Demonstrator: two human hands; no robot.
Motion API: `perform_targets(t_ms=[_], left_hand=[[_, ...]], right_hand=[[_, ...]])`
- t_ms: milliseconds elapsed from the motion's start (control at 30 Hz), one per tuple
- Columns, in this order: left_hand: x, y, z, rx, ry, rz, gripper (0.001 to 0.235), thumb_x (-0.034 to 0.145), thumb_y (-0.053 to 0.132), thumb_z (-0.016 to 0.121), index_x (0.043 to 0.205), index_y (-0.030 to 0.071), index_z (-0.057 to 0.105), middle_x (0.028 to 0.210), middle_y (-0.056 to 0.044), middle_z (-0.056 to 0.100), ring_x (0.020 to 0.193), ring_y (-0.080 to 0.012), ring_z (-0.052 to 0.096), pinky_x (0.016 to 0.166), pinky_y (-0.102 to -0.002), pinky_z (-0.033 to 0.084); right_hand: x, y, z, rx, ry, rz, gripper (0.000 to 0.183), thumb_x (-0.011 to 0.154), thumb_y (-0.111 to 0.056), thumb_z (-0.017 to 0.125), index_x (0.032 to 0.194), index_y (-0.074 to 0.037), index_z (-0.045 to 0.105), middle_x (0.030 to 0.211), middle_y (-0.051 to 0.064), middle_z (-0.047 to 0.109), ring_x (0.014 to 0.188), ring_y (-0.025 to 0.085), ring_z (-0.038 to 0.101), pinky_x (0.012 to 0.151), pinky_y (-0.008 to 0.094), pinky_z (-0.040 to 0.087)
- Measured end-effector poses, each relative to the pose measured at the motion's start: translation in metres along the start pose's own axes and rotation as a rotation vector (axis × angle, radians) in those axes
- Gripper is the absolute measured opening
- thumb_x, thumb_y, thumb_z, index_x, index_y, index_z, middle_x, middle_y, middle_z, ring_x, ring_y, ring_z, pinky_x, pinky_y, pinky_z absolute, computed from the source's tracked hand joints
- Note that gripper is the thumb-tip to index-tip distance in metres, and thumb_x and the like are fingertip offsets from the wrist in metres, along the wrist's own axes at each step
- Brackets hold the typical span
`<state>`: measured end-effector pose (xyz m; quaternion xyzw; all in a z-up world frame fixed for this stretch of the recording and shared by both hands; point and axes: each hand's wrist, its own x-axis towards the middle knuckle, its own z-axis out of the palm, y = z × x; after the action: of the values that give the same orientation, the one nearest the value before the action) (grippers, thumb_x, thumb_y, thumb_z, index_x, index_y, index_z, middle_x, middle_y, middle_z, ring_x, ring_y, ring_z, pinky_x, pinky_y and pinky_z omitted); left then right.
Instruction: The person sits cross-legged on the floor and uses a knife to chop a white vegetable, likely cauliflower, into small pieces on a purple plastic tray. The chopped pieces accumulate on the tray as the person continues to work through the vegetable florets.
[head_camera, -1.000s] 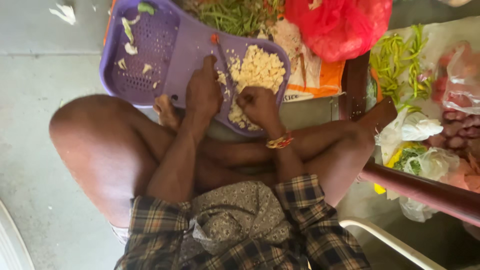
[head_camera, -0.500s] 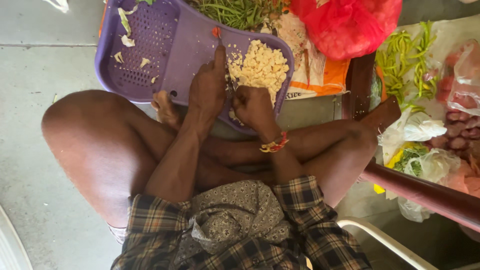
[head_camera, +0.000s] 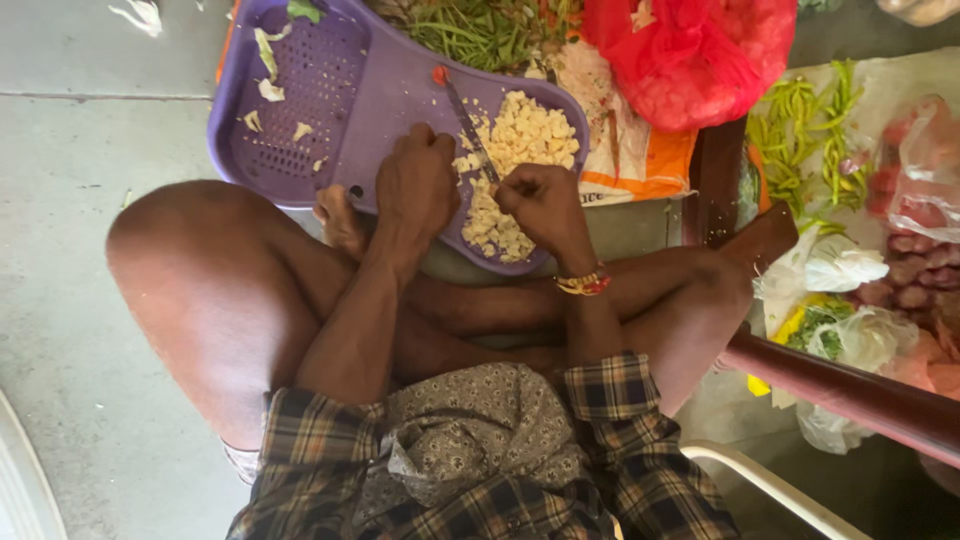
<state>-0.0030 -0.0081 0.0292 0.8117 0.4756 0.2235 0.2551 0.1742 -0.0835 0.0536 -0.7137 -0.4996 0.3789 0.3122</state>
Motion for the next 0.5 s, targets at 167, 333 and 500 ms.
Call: perform_targets(t_ms=[167, 333, 500], left_hand=[[0.000, 0.004, 0.002, -0.033, -0.048, -0.086, 0.009, 0.087, 0.003, 0.061, 0.096, 0.005, 0.062, 0.102, -0.017, 0.066, 0.094, -0.0432, 0.066, 0.080, -0.053, 0.053], [0.003, 0.007, -0.006, -0.087, -0.077, -0.116, 0.021, 0.083, 0.004, 0.063, 0.104, 0.005, 0.064, 0.104, -0.018, 0.067, 0.093, -0.0442, 0.066, 0.077, -0.054, 0.052], [0.003, 0.009, -0.003, -0.142, -0.133, -0.112, 0.016, 0.086, 0.013, 0.068, 0.101, 0.005, 0.069, 0.102, -0.019, 0.066, 0.095, -0.0438, 0.066, 0.079, -0.053, 0.052]], right_hand=[[0.000, 0.002, 0.004, 0.053, 0.001, 0.002, 0.020, 0.091, -0.014, 0.077, 0.078, -0.001, 0.072, 0.065, 0.002, 0.067, 0.059, 0.005, 0.056, 0.053, 0.027, 0.045], [0.004, 0.013, 0.013, -0.067, -0.001, -0.027, 0.013, 0.087, -0.012, 0.074, 0.079, -0.001, 0.073, 0.066, 0.005, 0.070, 0.059, 0.009, 0.062, 0.055, 0.028, 0.050], [0.005, 0.030, 0.033, -0.262, 0.162, -0.116, 0.010, 0.082, -0.014, 0.076, 0.081, -0.004, 0.076, 0.071, 0.015, 0.072, 0.063, 0.024, 0.072, 0.062, 0.035, 0.055]])
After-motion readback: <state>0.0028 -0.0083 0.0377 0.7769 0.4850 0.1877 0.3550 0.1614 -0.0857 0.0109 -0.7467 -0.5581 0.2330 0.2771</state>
